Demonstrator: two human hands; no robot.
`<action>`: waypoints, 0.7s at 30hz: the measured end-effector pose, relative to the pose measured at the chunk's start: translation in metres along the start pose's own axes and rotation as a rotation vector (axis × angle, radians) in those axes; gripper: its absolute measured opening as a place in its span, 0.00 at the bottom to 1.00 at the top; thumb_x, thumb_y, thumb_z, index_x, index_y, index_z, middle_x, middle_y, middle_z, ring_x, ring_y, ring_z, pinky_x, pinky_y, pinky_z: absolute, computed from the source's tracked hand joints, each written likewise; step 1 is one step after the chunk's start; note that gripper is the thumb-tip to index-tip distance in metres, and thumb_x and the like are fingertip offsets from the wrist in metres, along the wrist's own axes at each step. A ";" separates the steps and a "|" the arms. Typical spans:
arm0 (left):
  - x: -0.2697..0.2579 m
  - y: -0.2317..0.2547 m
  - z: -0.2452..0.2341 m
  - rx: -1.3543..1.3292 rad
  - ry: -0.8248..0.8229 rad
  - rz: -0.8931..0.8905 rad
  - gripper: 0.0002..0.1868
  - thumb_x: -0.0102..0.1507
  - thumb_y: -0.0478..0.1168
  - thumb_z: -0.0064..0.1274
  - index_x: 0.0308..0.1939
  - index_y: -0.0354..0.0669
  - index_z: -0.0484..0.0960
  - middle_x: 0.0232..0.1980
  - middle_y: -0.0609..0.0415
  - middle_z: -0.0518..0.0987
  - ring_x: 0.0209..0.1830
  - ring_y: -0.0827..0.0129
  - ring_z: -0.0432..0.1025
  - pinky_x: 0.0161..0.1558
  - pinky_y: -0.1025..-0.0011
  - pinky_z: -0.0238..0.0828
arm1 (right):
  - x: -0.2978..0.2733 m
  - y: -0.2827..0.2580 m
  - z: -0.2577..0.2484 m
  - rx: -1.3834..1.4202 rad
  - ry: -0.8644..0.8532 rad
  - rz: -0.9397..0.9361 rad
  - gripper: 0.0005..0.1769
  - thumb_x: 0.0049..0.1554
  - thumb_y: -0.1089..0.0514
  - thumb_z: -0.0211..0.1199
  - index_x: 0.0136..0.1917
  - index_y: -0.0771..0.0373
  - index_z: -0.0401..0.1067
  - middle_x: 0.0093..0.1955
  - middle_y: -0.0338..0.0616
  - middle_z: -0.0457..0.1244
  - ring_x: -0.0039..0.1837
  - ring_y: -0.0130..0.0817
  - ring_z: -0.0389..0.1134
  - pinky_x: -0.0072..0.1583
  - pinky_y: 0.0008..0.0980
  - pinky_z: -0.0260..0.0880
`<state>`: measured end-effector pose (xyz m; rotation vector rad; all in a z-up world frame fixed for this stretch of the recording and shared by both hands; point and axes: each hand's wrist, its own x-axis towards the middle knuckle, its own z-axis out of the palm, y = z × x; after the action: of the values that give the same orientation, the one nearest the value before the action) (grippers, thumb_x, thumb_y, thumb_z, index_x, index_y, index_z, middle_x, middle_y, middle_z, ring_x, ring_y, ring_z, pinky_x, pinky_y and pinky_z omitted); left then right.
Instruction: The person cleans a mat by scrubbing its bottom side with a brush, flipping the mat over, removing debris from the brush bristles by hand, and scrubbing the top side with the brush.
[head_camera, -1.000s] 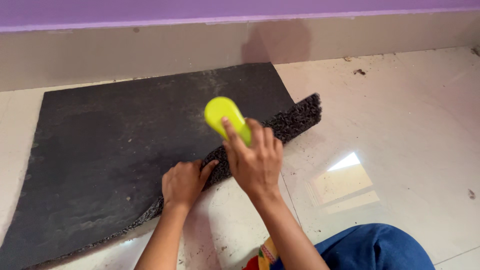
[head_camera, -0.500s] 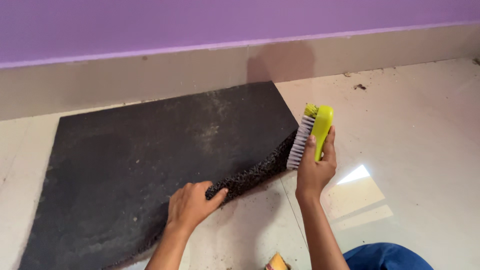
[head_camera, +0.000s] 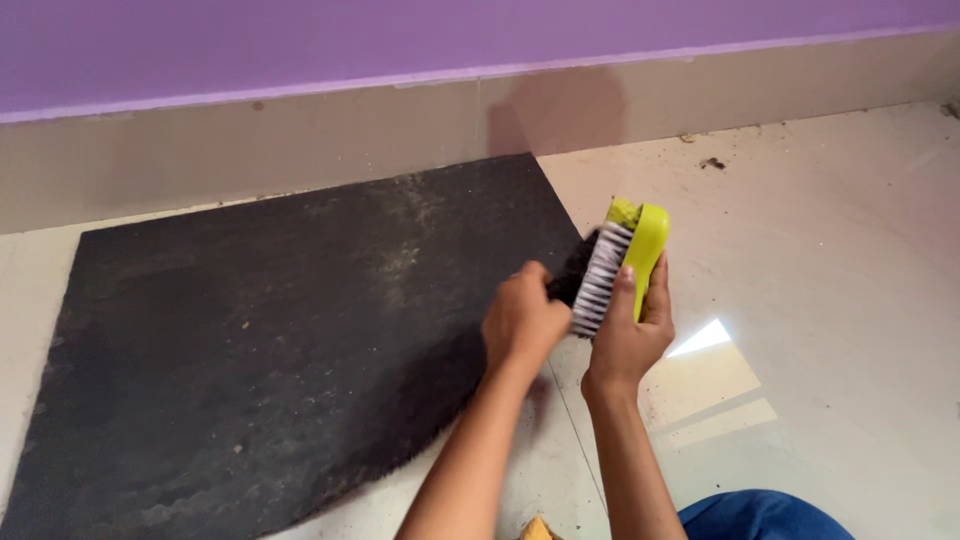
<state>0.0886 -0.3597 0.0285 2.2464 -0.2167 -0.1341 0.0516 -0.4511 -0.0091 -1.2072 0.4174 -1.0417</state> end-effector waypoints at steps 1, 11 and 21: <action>0.000 -0.006 -0.002 -0.095 0.052 -0.052 0.16 0.54 0.37 0.52 0.45 0.42 0.81 0.47 0.41 0.83 0.50 0.44 0.77 0.50 0.51 0.74 | 0.000 0.001 0.000 -0.001 0.002 0.002 0.31 0.63 0.56 0.59 0.77 0.64 0.61 0.72 0.46 0.64 0.64 0.27 0.68 0.63 0.28 0.70; -0.051 -0.087 -0.031 -0.439 0.264 0.073 0.15 0.56 0.41 0.58 0.39 0.30 0.78 0.26 0.45 0.84 0.22 0.61 0.80 0.30 0.63 0.76 | -0.026 -0.016 0.021 -0.525 -0.253 -0.250 0.29 0.64 0.53 0.61 0.77 0.56 0.64 0.57 0.46 0.68 0.52 0.29 0.70 0.51 0.27 0.74; -0.028 -0.104 -0.060 -0.694 0.129 0.139 0.22 0.54 0.25 0.55 0.53 0.38 0.76 0.46 0.52 0.85 0.45 0.69 0.80 0.48 0.70 0.76 | -0.064 -0.042 0.049 -0.852 -0.480 -0.582 0.30 0.56 0.49 0.70 0.71 0.50 0.71 0.58 0.51 0.66 0.56 0.44 0.70 0.49 0.41 0.74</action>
<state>0.0833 -0.2439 -0.0133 1.5382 -0.2154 0.0135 0.0378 -0.3705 0.0307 -2.3813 0.1112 -1.0267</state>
